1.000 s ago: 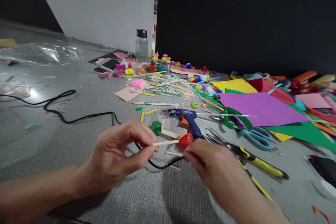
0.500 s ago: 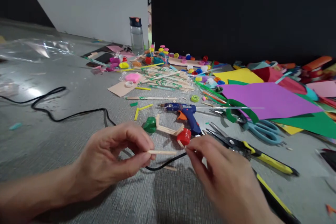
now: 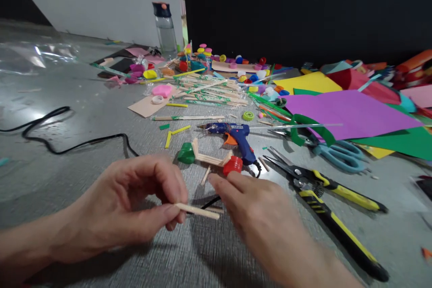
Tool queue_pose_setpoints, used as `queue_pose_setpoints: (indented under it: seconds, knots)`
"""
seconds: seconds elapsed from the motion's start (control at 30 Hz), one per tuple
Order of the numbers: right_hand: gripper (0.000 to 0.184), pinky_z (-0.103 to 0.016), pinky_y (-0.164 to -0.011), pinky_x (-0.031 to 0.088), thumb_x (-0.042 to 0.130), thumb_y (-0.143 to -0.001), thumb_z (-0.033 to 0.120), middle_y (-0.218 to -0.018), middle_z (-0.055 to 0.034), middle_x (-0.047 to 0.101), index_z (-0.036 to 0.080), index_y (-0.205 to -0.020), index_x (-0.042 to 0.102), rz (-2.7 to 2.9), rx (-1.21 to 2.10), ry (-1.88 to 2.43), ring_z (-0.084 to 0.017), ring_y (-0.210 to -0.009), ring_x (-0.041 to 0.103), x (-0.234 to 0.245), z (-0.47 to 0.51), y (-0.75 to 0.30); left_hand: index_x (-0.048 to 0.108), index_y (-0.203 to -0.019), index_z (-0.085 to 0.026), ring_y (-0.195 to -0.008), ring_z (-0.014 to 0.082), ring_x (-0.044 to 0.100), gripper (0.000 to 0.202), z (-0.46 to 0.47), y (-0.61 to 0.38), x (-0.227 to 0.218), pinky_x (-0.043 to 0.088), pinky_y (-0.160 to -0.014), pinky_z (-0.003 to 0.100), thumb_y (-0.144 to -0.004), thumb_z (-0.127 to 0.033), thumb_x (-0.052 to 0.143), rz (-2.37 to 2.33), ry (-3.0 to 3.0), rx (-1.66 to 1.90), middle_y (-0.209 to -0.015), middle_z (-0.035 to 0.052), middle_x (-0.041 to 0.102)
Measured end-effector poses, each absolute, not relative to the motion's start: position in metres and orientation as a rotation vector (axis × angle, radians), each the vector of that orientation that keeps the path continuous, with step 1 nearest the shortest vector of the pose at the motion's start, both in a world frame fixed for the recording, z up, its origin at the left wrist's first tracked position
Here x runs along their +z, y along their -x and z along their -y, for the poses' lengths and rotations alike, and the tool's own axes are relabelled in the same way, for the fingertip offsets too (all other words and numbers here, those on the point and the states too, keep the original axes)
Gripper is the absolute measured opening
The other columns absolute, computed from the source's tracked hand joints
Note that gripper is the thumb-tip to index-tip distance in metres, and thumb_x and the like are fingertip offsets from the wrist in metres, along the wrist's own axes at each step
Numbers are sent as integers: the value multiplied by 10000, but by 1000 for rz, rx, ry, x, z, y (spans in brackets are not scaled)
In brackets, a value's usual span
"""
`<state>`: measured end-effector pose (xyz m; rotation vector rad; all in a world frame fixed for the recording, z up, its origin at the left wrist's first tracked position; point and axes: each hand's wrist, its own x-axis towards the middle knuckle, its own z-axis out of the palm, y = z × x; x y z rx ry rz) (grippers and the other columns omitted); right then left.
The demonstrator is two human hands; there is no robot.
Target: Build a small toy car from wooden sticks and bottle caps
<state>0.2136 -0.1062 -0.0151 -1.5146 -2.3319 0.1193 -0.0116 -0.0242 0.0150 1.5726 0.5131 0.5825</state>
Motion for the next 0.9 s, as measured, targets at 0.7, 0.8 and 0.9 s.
queue_pose_setpoints:
  seconds: [0.7,0.8,0.9]
  knots:
    - [250,-212,-444,453,625,-1004,441,-577,41,601,278,-829,697,1533,778,1548,-127,-467,553,10,124,-211,624,-770,-182,-559,94,641,151,19,6,14,557,-530,179,-768,-50,697,-536,-1326,520,-688,0,710]
    - [274,-206,-515,493,709,-940,465,-709,1,662,274,-743,722,1444,877,1499,-153,-626,609,12,122,-208,612,-753,-179,-528,89,645,169,19,4,12,550,-517,170,-755,-35,701,-552,-1232,465,-672,-7,709]
    - [255,-183,-558,488,761,-902,455,-767,4,666,284,-715,740,1393,956,1478,-148,-707,604,12,119,-207,615,-754,-176,-531,86,653,174,19,3,12,547,-524,162,-759,-26,703,-570,-1204,403,-680,-8,715]
